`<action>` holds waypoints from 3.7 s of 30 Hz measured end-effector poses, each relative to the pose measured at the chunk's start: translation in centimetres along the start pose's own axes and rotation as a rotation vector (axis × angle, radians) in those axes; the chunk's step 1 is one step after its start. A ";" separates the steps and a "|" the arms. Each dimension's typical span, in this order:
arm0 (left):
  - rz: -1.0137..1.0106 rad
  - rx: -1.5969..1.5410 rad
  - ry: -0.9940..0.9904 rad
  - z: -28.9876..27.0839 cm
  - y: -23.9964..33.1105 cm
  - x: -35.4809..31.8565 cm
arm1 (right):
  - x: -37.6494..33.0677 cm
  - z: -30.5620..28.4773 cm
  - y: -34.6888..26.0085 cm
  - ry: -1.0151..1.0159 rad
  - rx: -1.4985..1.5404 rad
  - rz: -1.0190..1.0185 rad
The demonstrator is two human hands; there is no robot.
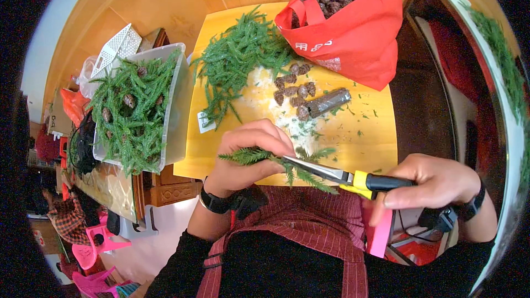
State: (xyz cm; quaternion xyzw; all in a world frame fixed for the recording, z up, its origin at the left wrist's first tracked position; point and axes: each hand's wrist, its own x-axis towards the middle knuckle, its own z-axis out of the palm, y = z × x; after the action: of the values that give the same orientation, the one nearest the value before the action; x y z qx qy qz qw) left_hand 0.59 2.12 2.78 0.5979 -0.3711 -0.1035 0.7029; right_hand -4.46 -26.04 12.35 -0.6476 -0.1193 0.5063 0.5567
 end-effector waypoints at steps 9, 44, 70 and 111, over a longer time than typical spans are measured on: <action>0.025 0.191 0.042 0.6 1.5 0.2 | -1.3 0.1 -1.1 0.099 -0.262 0.128; -0.115 0.046 0.323 1.1 0.9 -0.3 | 2.7 0.4 1.0 0.823 -1.408 -0.576; -0.187 0.055 0.388 2.0 1.4 -0.2 | 2.9 -0.2 1.2 0.778 -1.463 -0.643; -0.259 -0.174 0.318 1.9 1.2 -0.5 | 3.7 -1.6 2.7 0.481 -0.885 -0.617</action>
State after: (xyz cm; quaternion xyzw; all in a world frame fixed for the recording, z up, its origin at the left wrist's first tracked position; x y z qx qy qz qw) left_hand -1.34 1.24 3.73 0.5865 -0.1651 -0.1290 0.7824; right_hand -2.64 -25.30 7.98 -0.8502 -0.3727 0.0619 0.3665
